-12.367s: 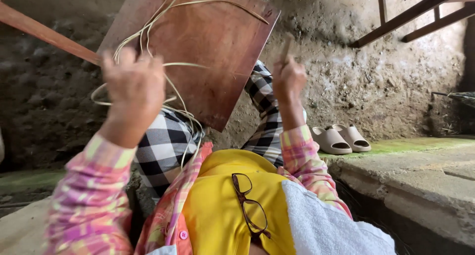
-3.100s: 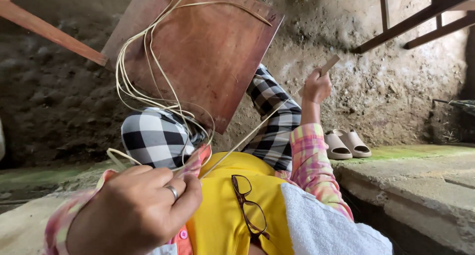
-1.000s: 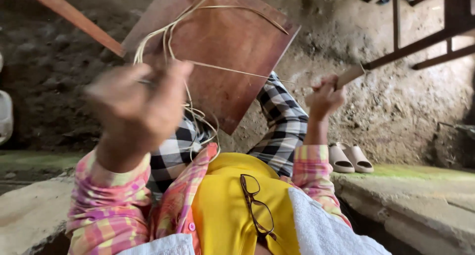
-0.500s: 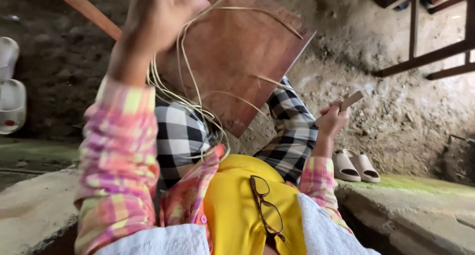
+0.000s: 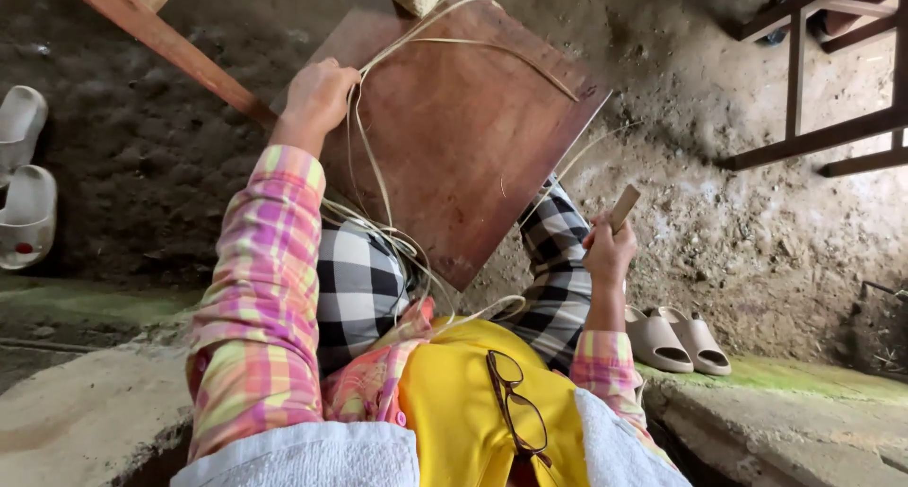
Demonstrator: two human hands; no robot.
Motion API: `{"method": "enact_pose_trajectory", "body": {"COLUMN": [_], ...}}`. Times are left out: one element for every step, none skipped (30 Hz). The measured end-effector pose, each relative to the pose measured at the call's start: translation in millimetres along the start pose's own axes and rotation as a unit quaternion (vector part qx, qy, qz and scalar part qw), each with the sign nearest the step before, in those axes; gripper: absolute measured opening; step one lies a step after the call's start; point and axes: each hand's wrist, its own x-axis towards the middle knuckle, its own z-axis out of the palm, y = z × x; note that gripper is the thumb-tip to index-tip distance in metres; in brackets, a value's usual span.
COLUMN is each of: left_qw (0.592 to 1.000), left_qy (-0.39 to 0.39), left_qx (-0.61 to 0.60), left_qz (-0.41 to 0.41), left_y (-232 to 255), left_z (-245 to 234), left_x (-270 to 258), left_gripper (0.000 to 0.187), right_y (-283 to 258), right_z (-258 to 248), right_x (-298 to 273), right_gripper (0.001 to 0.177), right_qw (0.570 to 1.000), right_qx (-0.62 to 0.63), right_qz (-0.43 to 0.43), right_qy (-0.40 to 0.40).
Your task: Smoothing thin bamboo strips by pulling them through a wooden scraping tool to prepare them for crafting.
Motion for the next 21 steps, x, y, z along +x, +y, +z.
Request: {"method": "enact_pose_trajectory", "body": {"left_qw": [0.999,0.997,0.997,0.99,0.978,0.978,0.974,0.964,0.964,0.959,0.952,0.951,0.932,0.907,0.906,0.891,0.872,0.871,0.865,0.859,0.858], "left_qy": [0.017,0.034,0.033,0.029,0.025,0.023,0.076,0.128,0.129,0.17,0.21,0.213,0.207,0.2,0.2,0.164,0.127,0.127,0.118,0.11,0.11], "left_qx": [-0.031,-0.062,-0.061,-0.129,-0.196,-0.196,-0.211,-0.225,-0.224,-0.206,-0.187,-0.185,-0.241,-0.295,-0.295,-0.337,-0.379,-0.38,-0.38,-0.38,-0.38], "left_qz": [-0.011,-0.022,-0.021,-0.046,-0.07,-0.07,-0.005,0.062,0.062,0.092,0.123,0.125,0.176,0.226,0.228,0.256,0.282,0.284,0.305,0.326,0.327], "left_y": [3,6,17,29,41,50,58,67,84,102,119,130,142,154,172,190,210,229,248,267,274], "left_z": [-1,-1,-16,-31,-45,-53,-61,-70,-92,-116,-139,-155,-169,-183,-197,-211,-224,-236,-248,-260,-260], "left_x": [-1,-3,-1,0,0,2,4,5,5,5,5,7,8,8,4,0,-4,-12,-20,-28,-33], "left_gripper": [0.021,0.01,0.01,0.004,0.005,0.005,0.008,0.013,0.013,0.013,0.013,0.013,0.015,0.017,0.017,0.017,0.017,0.017,0.014,0.017,0.017], "right_y": [-4,-8,-23,-39,-54,-58,-62,-67,-67,-68,-68,-86,-104,-122,-141,-161,-180,-189,-198,-208,-203], "right_z": [2,3,6,8,10,13,16,18,20,23,25,29,32,35,40,46,50,48,47,46,44], "right_x": [-4,-8,-15,-23,-31,-32,-34,-36,-34,-33,-32,-39,-47,-56,-60,-65,-70,-80,-89,-98,-96], "right_gripper": [0.017,0.017,0.017,0.018,0.02,0.02,0.022,0.024,0.024,0.017,0.011,0.011,0.008,0.007,0.007,0.017,0.034,0.034,0.047,0.061,0.061], "right_qw": [1.0,1.0,1.0,0.999,0.998,0.998,0.997,0.995,0.995,0.989,0.978,0.978,0.965,0.943,0.943,0.887,0.805,0.806,0.814,0.821,0.821], "right_qx": [-0.014,-0.029,-0.028,-0.038,-0.048,-0.048,-0.066,-0.083,-0.082,-0.079,-0.075,-0.072,-0.002,0.069,0.069,0.195,0.313,0.312,0.322,0.332,0.332], "right_qz": [-0.005,-0.01,-0.009,0.013,0.036,0.038,0.001,-0.036,-0.037,-0.105,-0.173,-0.176,-0.225,-0.273,-0.273,-0.309,-0.335,-0.336,-0.315,-0.294,-0.294], "right_qy": [-0.003,-0.005,-0.006,-0.01,-0.014,-0.014,-0.029,-0.044,-0.044,-0.066,-0.086,-0.084,-0.132,-0.178,-0.177,-0.281,-0.376,-0.375,-0.367,-0.36,-0.36]}}
